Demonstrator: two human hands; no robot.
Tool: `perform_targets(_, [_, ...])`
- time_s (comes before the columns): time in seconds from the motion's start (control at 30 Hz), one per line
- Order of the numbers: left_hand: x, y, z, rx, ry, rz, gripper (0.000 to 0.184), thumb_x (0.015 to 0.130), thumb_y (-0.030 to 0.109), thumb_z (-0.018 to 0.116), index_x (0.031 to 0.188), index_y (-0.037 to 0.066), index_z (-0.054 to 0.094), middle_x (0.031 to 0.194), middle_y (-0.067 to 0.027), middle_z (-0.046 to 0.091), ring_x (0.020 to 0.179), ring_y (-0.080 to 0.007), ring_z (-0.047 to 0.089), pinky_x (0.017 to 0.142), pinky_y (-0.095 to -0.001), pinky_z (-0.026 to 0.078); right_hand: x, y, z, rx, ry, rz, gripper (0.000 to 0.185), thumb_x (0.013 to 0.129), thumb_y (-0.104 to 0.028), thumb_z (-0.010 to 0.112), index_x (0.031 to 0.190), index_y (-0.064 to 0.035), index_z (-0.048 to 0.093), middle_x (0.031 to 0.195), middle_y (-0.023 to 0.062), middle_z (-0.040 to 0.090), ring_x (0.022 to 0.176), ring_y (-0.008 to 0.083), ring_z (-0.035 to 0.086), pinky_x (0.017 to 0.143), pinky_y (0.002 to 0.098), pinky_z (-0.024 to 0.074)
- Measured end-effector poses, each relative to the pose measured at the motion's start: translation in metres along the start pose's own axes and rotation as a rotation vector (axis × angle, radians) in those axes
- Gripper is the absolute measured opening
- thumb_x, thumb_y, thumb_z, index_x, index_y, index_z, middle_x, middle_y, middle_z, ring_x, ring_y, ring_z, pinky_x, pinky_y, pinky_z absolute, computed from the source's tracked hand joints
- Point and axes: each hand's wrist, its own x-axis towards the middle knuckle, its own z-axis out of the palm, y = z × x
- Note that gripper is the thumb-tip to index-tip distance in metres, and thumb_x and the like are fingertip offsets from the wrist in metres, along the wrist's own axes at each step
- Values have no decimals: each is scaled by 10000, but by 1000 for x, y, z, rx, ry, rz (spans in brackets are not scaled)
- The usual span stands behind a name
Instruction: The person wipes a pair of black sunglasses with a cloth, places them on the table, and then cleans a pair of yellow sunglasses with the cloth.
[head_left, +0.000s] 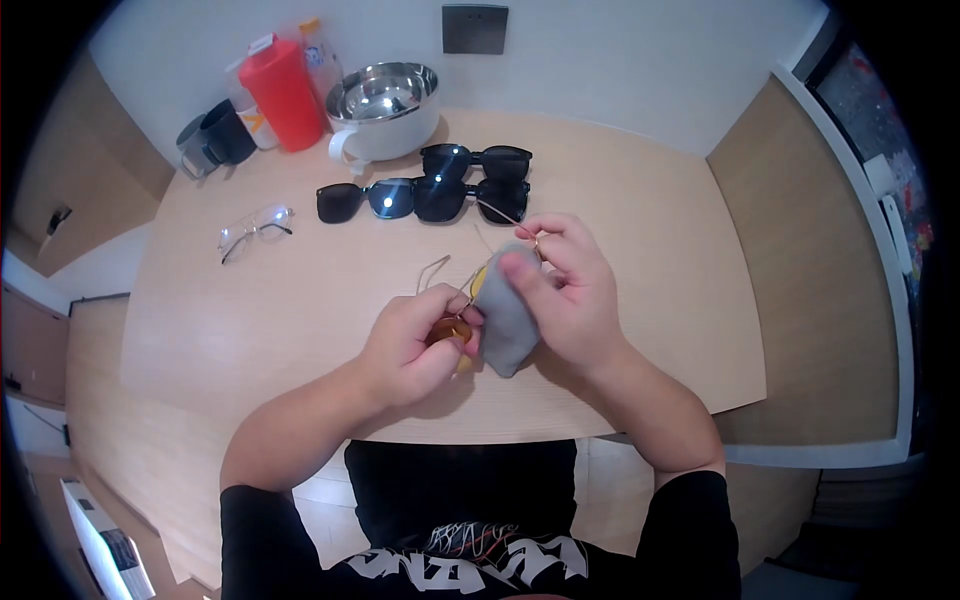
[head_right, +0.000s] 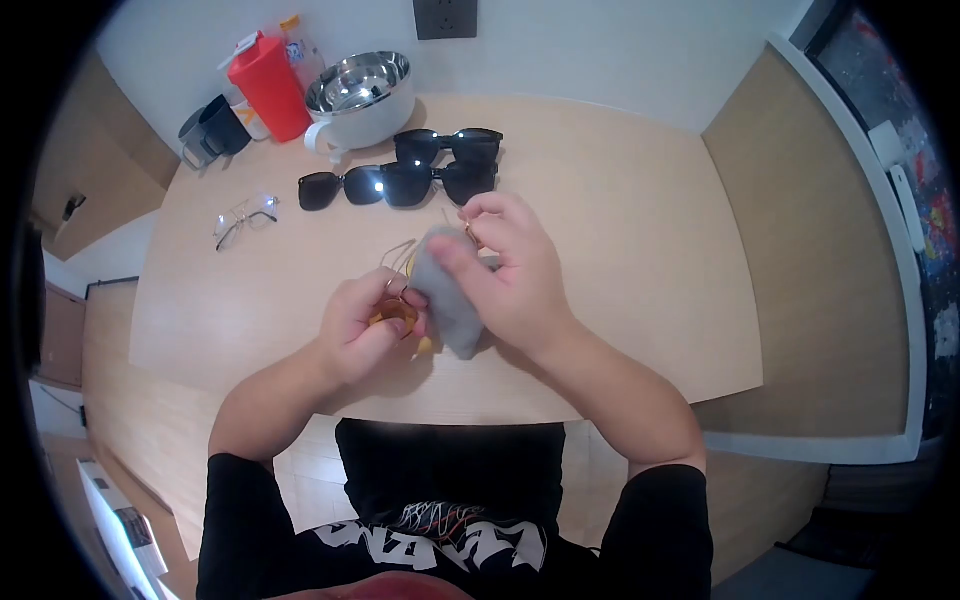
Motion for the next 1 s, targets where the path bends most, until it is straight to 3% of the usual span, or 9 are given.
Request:
perform_targets(0.1, [-1,3,-2,-37,-43,5,252,742,-24,428,970,-55,529,787,-110,625,729,-139,605,681,-260,491,-1,8,-6,85,-56,-18,304,767,-231,765,861,12,608,1016,119,527,916,217,537,769,298,452])
perform_targets(0.27, [-1,0,-2,-154,-8,-17,258,745,-34,427,981,-57,530,811,-103,621,725,-137,592,679,-262,487,-1,-19,9,-3,54,14,204,878,-161,632,811,32,635,958,122,560,876,214,549,761,303,452])
perform_targets(0.47, [-2,3,-4,-206,-43,-75,250,742,-38,425,968,-40,533,832,-99,619,756,-133,587,696,-253,478,1,0,-9,89,-107,-58,243,786,-186,737,829,22,618,960,115,565,845,229,557,756,303,458])
perform_targets(0.67, [-4,1,-4,-232,-30,-73,267,741,-42,416,981,-46,533,836,-102,611,770,-134,582,715,-250,472,0,-27,-1,-66,-26,-51,161,846,-122,650,776,22,638,895,124,604,814,230,567,734,314,459])
perform_targets(0.87, [-3,4,-2,-259,-69,-69,254,746,-40,420,971,-38,538,829,-97,616,749,-126,577,693,-249,473,2,-1,-15,-148,-85,-193,183,780,-156,721,787,8,639,888,128,614,829,266,573,746,338,465])
perform_targets(1.0, [-3,6,-4,-217,-50,-66,243,750,-30,420,960,-38,543,818,-97,618,740,-118,571,676,-239,463,0,-15,-1,-92,-13,-125,146,819,-137,672,781,2,650,839,132,627,799,276,570,727,347,461])
